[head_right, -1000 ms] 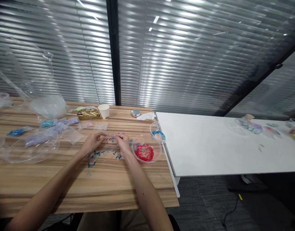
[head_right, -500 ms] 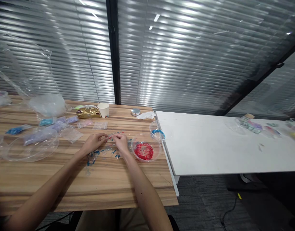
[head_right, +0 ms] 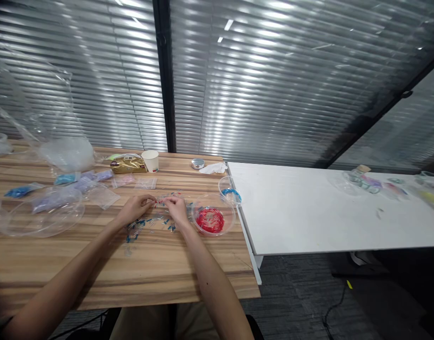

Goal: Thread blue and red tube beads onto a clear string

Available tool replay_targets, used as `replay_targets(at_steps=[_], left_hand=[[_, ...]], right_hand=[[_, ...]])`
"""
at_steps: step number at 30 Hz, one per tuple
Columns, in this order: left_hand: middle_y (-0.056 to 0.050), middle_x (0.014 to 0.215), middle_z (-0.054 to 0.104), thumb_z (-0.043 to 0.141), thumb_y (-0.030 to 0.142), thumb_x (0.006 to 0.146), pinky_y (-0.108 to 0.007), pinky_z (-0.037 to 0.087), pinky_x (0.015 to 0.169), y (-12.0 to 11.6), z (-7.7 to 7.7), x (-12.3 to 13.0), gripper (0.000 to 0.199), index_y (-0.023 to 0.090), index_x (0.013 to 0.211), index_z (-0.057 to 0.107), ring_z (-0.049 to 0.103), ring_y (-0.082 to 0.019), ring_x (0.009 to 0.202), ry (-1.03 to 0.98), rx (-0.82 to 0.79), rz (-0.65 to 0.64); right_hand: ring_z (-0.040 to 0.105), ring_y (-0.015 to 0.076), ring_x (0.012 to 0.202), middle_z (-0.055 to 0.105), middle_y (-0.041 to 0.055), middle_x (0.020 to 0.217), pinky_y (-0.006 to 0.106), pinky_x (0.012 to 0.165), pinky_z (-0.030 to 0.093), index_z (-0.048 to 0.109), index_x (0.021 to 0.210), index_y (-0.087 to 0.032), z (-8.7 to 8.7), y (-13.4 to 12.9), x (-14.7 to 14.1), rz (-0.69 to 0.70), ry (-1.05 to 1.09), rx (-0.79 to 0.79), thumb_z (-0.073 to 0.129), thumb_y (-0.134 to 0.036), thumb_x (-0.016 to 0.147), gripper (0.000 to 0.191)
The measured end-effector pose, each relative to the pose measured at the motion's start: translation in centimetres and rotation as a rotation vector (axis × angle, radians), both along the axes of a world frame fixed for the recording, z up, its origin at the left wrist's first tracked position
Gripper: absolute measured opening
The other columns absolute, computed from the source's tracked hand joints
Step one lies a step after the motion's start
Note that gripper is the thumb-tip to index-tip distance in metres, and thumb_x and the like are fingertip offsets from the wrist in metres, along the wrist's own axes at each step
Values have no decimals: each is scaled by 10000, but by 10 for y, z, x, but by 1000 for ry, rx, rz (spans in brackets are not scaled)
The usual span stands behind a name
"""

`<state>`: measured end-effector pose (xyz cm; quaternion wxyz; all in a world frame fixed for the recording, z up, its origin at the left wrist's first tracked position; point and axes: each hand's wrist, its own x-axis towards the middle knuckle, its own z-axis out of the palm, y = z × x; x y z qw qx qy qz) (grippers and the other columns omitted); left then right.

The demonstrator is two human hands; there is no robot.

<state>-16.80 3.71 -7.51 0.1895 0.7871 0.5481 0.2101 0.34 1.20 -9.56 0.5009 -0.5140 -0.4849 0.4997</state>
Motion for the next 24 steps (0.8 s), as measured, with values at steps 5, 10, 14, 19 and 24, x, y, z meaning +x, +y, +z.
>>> replay_targets(at_steps=[5,10,14,19,24], left_hand=[[-26,638,650,437,435,836,-247,358,563,0,-1,-1,390,189,976,706,584,-197,628,36,-2,-3],[-12,603,626,454,476,827,-248,338,539,0,-2,-1,389,200,944,702,572,-191,591,36,-10,-4],[-14,602,620,473,463,807,-250,339,536,1,-2,0,366,202,928,700,567,-188,588,39,-11,10],[-14,596,604,458,441,809,-254,340,547,-1,0,1,357,197,911,698,566,-198,601,52,8,6],[-38,645,648,441,438,805,-268,360,567,-2,2,3,363,183,888,686,585,-213,616,38,-8,-1]], right_hand=[[593,103,578,676,50,794,189,499,465,730,802,-154,-2,1,-1,7,12,12,604,-347,766,234],[640,134,719,693,40,824,214,605,507,736,776,-173,-1,1,-2,22,8,38,599,-282,769,175],[654,146,827,707,40,857,250,728,518,732,746,-186,-1,1,-4,32,-4,59,594,-224,771,145],[659,159,840,715,41,839,310,820,509,728,731,-187,-2,2,-5,35,-30,74,597,-199,771,138],[658,157,835,717,43,848,310,832,500,726,734,-184,-4,4,-6,26,-42,86,607,-199,766,124]])
